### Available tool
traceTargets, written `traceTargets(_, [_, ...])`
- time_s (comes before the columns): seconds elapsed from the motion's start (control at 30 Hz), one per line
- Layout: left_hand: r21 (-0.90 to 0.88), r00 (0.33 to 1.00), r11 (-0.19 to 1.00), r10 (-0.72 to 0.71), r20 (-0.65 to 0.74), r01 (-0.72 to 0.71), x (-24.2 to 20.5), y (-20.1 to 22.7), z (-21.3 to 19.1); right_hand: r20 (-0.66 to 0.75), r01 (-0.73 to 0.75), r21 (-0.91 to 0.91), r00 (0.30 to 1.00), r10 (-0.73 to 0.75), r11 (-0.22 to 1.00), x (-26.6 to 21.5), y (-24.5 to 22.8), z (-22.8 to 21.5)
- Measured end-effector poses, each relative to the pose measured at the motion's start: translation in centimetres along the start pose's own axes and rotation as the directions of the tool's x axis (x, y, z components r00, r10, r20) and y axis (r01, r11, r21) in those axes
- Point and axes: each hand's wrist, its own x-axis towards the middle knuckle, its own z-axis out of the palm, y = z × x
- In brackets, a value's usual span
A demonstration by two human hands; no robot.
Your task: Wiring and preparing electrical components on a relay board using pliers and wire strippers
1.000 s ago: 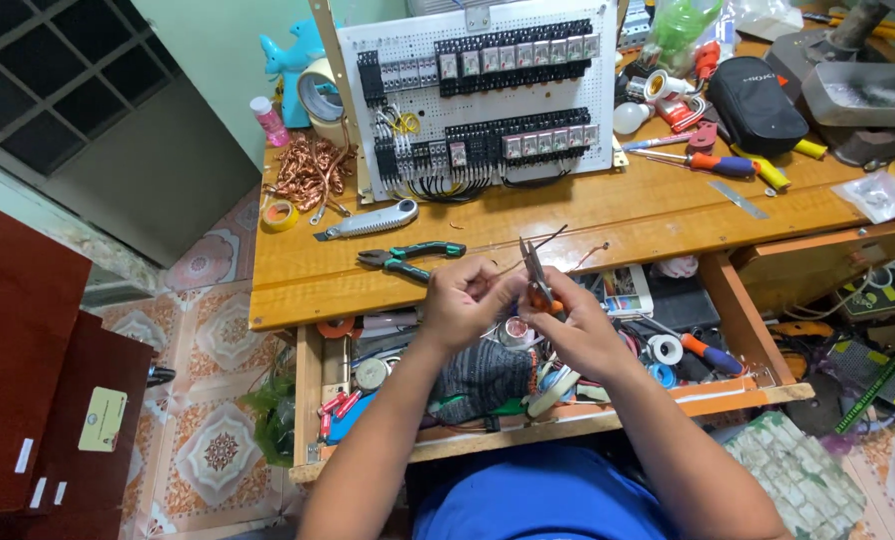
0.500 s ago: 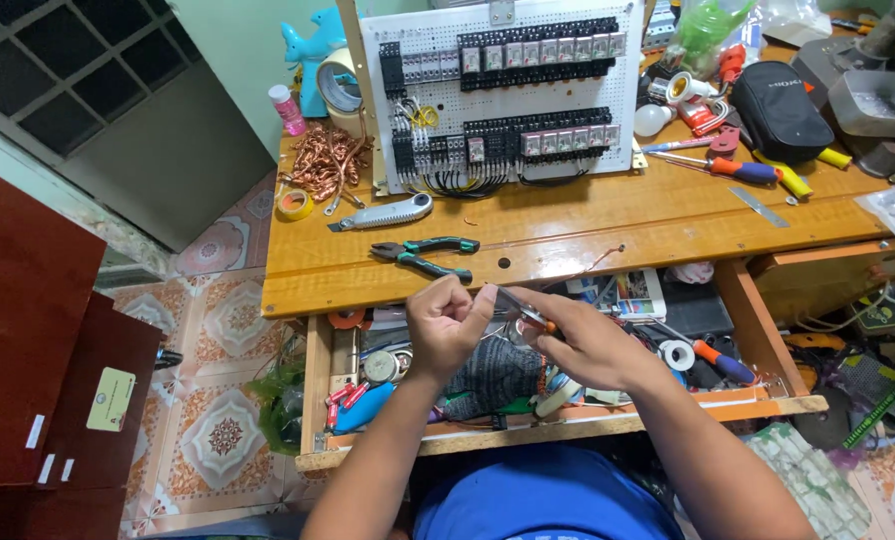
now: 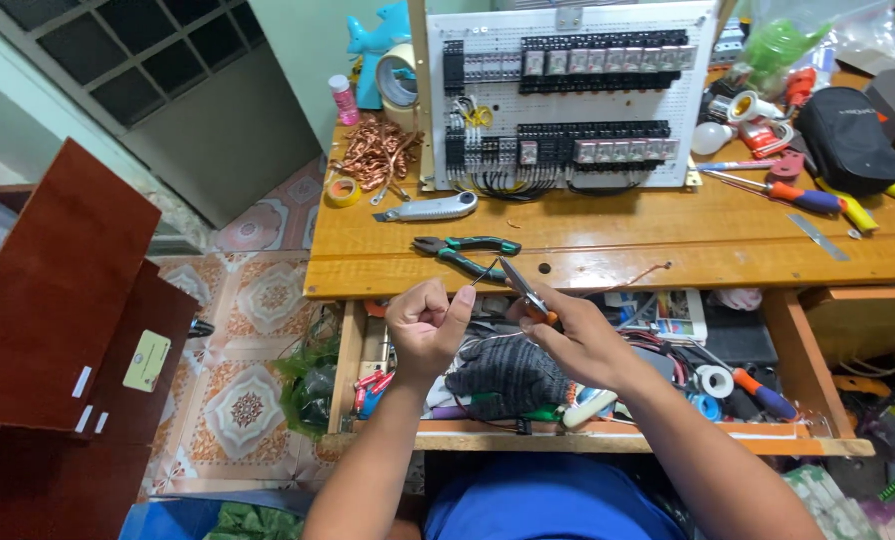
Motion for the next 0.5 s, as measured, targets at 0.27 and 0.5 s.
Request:
traceTargets(0.27, [-0.035,1.000,0.999,0.006,-0.014,-0.006,-0.3,0.3,-2.0,0.024,0.040,0.025,0.999,-0.041,0.999,0.4,-0.7,1.0])
traceTargets(0.5, [-0.029,0.996,0.997,0.074,0.052,-0.073,-0.4,0.6,-2.7,0.062,0.097,-0.041,0.994,-0.094,0.994,0.7,-1.1,1.5])
